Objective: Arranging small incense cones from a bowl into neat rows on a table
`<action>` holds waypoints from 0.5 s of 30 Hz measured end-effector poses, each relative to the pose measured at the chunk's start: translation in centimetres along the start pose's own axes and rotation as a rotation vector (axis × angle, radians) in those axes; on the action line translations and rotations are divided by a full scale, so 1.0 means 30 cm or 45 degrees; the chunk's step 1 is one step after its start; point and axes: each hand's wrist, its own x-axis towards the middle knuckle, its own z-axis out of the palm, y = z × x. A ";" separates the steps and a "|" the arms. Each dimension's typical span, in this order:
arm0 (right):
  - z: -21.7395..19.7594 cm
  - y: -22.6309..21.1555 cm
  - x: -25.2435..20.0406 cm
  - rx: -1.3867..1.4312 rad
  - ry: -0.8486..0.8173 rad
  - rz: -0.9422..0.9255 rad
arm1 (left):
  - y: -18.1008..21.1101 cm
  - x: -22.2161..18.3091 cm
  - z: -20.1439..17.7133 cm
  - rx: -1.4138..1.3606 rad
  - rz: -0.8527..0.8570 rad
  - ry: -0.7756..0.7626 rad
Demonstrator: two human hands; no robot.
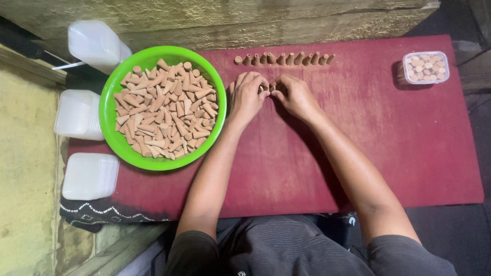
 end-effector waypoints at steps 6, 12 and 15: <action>0.011 0.009 -0.003 0.027 -0.010 0.023 | -0.012 0.004 -0.002 0.001 -0.022 -0.047; 0.014 0.021 0.002 -0.010 -0.016 -0.013 | -0.015 -0.002 -0.005 0.035 0.004 -0.040; 0.030 0.037 -0.001 -0.014 -0.009 -0.008 | -0.012 -0.006 -0.011 0.046 0.005 -0.038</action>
